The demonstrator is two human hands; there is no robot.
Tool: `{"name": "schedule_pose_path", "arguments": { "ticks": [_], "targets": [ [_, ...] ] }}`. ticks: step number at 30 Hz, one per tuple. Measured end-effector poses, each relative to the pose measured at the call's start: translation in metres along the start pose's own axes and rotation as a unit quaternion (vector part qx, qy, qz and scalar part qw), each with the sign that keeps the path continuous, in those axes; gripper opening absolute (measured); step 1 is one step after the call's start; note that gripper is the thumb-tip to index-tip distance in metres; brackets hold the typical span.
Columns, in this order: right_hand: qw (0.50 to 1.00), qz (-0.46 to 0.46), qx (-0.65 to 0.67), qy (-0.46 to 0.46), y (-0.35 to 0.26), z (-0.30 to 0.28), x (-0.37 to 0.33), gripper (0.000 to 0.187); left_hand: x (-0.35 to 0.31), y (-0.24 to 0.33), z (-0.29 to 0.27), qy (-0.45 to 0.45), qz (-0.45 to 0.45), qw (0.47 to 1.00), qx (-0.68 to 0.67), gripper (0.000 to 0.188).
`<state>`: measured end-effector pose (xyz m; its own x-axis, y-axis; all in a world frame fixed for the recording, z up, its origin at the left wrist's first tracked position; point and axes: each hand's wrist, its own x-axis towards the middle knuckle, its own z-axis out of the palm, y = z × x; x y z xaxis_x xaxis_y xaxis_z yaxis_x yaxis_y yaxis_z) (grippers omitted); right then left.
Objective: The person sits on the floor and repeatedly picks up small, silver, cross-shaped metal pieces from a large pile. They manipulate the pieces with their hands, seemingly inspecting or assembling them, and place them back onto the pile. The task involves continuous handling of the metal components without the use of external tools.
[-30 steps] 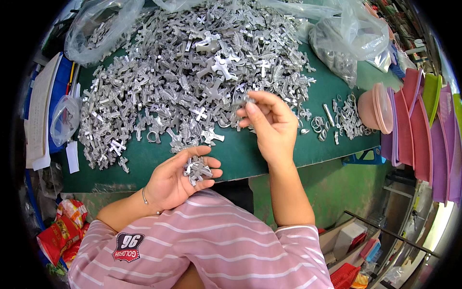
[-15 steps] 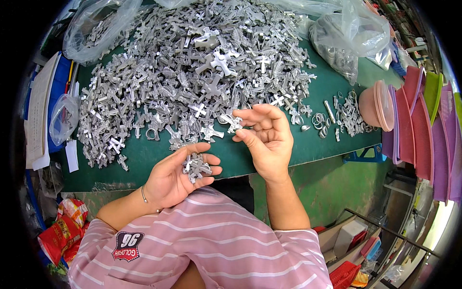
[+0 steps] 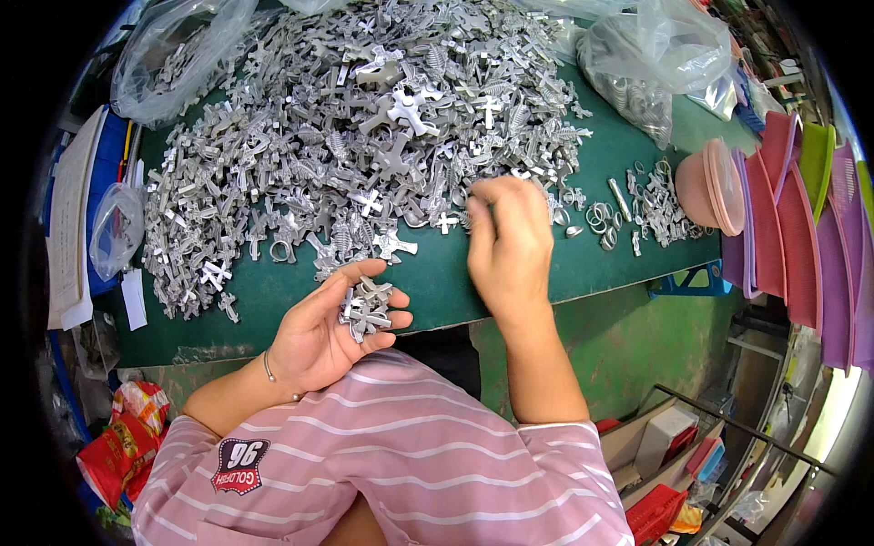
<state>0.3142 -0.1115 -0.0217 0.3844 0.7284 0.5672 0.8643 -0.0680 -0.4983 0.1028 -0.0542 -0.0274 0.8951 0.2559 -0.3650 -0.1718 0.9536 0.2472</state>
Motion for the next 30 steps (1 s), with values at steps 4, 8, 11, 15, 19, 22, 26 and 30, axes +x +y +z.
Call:
{"name": "schedule_pose_path", "arguments": {
  "ticks": [4, 8, 11, 15, 19, 22, 26, 30],
  "targets": [
    [0.996, 0.046, -0.074, -0.032, 0.008, 0.004, 0.001, 0.024, 0.0, 0.0, 0.0, 0.0, -0.003, 1.0, -0.003, 0.037],
    [0.998, 0.023, -0.058, -0.011, 0.016, 0.004, -0.005, 0.018, 0.001, 0.001, 0.001, 0.005, 0.0, 1.0, 0.004, 0.037],
    [0.989, 0.133, 0.059, 0.03, 0.01, -0.004, -0.009, 0.006, 0.001, 0.0, 0.002, 0.004, -0.001, 1.0, 0.008, 0.037],
    [0.811, 0.355, 0.464, -0.009, 0.001, -0.012, -0.013, 0.011, 0.0, -0.001, 0.002, 0.016, 0.003, 1.0, 0.006, 0.038],
    [0.686, 0.404, 0.603, -0.041, 0.002, -0.015, -0.017, 0.011, 0.001, 0.0, 0.001, 0.009, -0.001, 1.0, 0.008, 0.038],
    [0.644, 0.408, 0.645, -0.049, 0.002, -0.014, -0.018, 0.01, 0.001, 0.001, 0.0, -0.014, -0.002, 1.0, -0.008, 0.037],
    [0.609, 0.412, 0.675, -0.06, 0.001, -0.014, -0.018, 0.01, 0.001, 0.0, 0.0, -0.008, 0.0, 1.0, -0.01, 0.038],
    [0.649, 0.386, 0.653, -0.047, -0.012, -0.015, -0.02, 0.008, 0.0, 0.0, 0.001, -0.01, 0.001, 1.0, -0.008, 0.039]
  ]
}}
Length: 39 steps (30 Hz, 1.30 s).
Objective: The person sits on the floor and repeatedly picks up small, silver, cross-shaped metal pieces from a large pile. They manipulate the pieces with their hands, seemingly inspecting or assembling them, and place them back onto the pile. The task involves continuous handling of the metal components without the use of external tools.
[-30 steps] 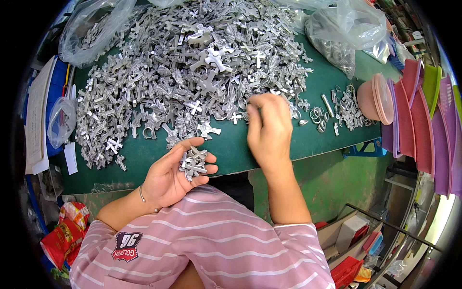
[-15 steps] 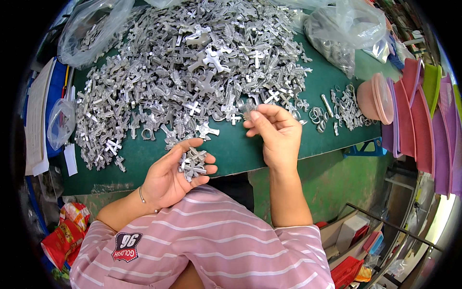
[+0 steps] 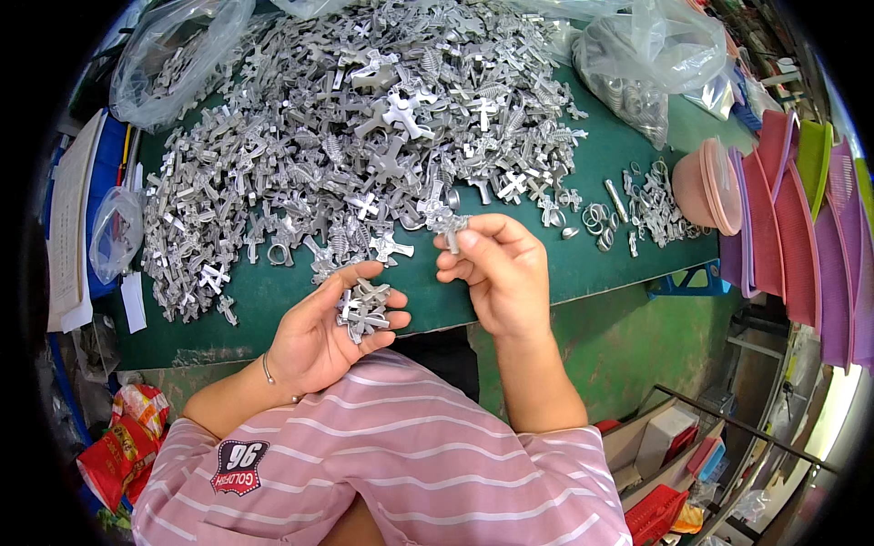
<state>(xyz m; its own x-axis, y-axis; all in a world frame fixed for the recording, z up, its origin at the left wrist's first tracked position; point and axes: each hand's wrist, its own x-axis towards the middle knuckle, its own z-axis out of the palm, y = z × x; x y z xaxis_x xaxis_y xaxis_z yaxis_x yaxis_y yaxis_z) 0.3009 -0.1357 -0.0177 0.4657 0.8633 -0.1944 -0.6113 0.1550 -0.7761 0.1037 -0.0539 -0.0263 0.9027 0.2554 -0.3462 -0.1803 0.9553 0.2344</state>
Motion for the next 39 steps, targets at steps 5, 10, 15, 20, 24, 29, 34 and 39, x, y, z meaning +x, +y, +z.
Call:
{"name": "schedule_pose_path", "arguments": {
  "ticks": [5, 10, 15, 20, 24, 29, 34, 39],
  "targets": [
    [0.779, -0.329, -0.502, -0.18, 0.001, 0.019, 0.001, 0.018, 0.002, 0.001, -0.001, -0.017, -0.01, 0.999, -0.029, 0.039],
    [0.548, -0.471, -0.69, 0.038, -0.013, 0.008, 0.049, 0.019, -0.001, 0.002, -0.001, -0.006, -0.012, 1.0, -0.01, 0.037],
    [0.565, -0.44, -0.698, 0.023, -0.01, -0.005, 0.054, 0.018, 0.0, 0.002, 0.001, -0.002, -0.01, 1.0, -0.022, 0.036],
    [0.81, -0.331, -0.48, 0.066, -0.001, -0.01, 0.036, 0.009, 0.0, 0.002, 0.0, 0.002, -0.014, 1.0, -0.014, 0.036],
    [0.91, -0.263, -0.316, 0.053, -0.001, -0.016, 0.027, 0.011, 0.0, 0.002, 0.0, 0.003, -0.015, 1.0, -0.014, 0.036],
    [0.961, -0.237, -0.138, -0.046, 0.001, -0.019, 0.017, 0.013, 0.0, 0.001, -0.001, -0.002, -0.012, 1.0, -0.019, 0.037],
    [0.965, -0.223, -0.059, -0.128, 0.007, -0.02, 0.013, 0.009, 0.0, 0.002, -0.001, -0.004, -0.011, 1.0, -0.014, 0.037],
    [0.96, -0.233, -0.08, -0.134, 0.009, -0.02, 0.011, 0.009, 0.0, 0.002, 0.003, 0.01, -0.01, 1.0, -0.012, 0.034]
  ]
}}
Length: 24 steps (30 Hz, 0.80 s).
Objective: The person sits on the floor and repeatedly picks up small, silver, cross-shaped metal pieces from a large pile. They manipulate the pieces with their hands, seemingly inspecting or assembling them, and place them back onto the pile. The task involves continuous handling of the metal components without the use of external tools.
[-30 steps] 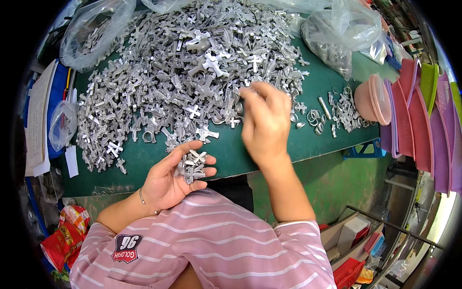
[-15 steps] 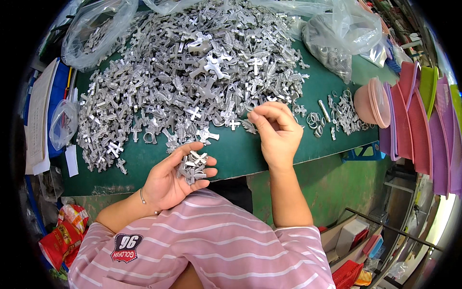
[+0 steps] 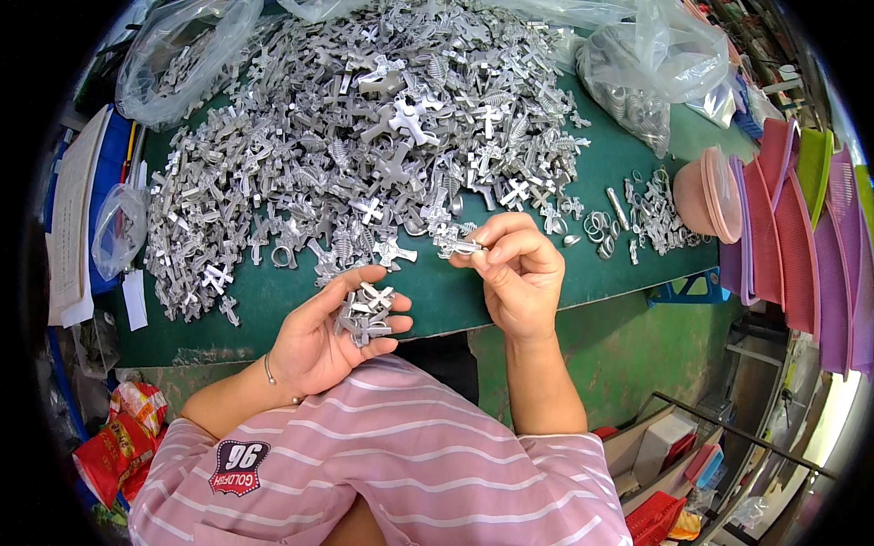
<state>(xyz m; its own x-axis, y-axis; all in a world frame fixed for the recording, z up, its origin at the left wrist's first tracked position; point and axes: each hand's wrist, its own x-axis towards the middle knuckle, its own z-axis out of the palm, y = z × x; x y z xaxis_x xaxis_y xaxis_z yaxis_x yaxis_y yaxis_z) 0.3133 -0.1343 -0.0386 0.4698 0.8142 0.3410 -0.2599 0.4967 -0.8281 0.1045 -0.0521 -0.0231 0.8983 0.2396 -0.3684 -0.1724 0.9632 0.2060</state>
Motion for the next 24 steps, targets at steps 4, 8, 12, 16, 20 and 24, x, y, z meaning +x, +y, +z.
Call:
{"name": "schedule_pose_path", "arguments": {
  "ticks": [4, 8, 12, 16, 20, 24],
  "targets": [
    [1.0, 0.019, 0.014, 0.002, -0.003, 0.006, -0.001, 0.011, 0.0, -0.004, -0.004, -0.006, 0.002, 0.999, 0.045, 0.021],
    [0.997, 0.037, 0.063, -0.017, -0.001, 0.023, -0.002, 0.013, -0.006, 0.004, 0.005, 0.072, -0.011, 0.985, 0.155, 0.016],
    [0.986, 0.05, -0.125, -0.098, -0.004, 0.044, -0.015, 0.012, -0.006, 0.008, 0.014, 0.074, 0.024, 0.99, 0.12, 0.016],
    [0.989, 0.065, -0.098, -0.095, -0.007, 0.067, -0.016, 0.015, -0.029, 0.021, 0.011, 0.092, 0.058, 0.979, 0.17, 0.016],
    [0.981, 0.092, -0.154, -0.075, -0.009, 0.062, -0.018, 0.01, -0.069, 0.064, -0.003, 0.03, 0.24, 0.97, -0.038, 0.021],
    [0.983, 0.089, -0.15, -0.066, -0.008, 0.058, -0.02, 0.009, -0.105, 0.132, -0.019, 0.039, 0.397, 0.891, -0.217, 0.027]
  ]
}}
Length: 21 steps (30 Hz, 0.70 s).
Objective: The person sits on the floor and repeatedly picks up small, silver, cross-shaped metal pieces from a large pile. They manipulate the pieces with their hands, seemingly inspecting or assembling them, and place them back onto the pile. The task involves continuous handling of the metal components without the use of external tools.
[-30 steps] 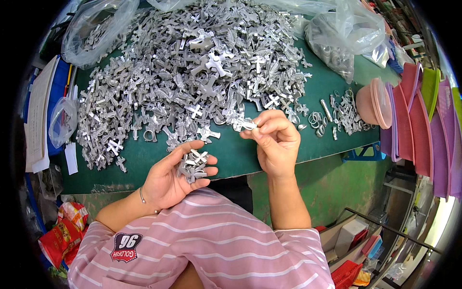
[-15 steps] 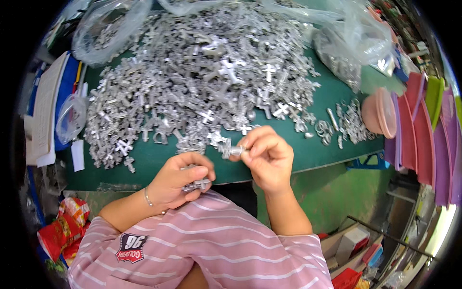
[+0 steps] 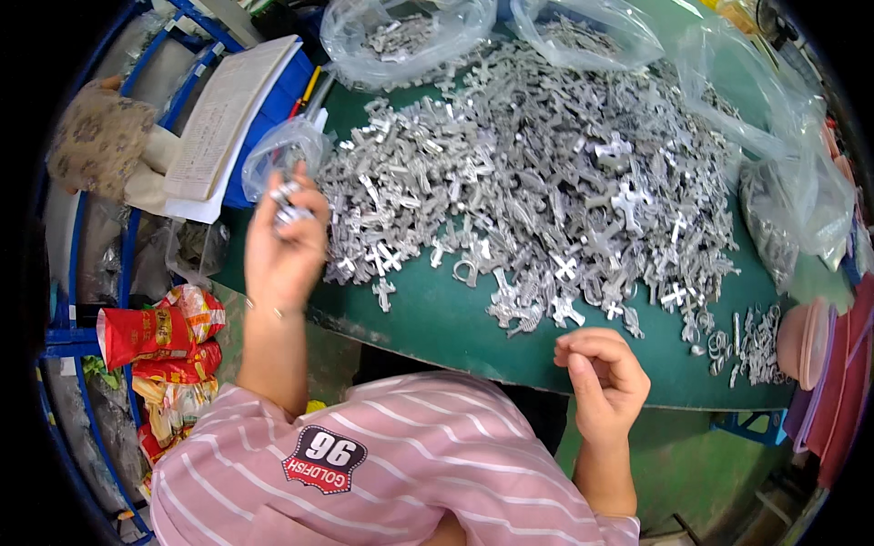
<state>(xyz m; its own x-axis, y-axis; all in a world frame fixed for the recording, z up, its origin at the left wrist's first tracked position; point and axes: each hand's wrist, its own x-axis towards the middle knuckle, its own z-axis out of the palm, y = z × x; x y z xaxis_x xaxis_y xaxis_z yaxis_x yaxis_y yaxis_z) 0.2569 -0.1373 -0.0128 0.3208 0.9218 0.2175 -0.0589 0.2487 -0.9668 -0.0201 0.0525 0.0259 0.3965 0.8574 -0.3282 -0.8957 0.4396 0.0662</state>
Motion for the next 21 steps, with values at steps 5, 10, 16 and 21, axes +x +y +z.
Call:
{"name": "schedule_pose_path", "arguments": {
  "ticks": [5, 10, 16, 21],
  "targets": [
    [0.996, 0.003, -0.089, -0.006, -0.004, 0.012, 0.006, 0.01, 0.007, 0.044, -0.018, 0.005, 0.021, 0.999, -0.043, 0.031],
    [0.955, -0.083, -0.28, -0.053, 0.001, 0.034, 0.024, 0.013, -0.016, 0.011, -0.021, -0.075, -0.073, 0.994, -0.044, 0.019],
    [0.853, -0.22, -0.463, -0.099, 0.017, 0.093, 0.069, 0.013, -0.048, -0.027, -0.042, -0.02, -0.166, 0.983, 0.068, 0.024],
    [0.798, -0.216, -0.548, -0.129, 0.034, 0.106, 0.087, 0.013, -0.067, -0.029, -0.06, 0.026, -0.214, 0.962, 0.169, 0.019]
  ]
}}
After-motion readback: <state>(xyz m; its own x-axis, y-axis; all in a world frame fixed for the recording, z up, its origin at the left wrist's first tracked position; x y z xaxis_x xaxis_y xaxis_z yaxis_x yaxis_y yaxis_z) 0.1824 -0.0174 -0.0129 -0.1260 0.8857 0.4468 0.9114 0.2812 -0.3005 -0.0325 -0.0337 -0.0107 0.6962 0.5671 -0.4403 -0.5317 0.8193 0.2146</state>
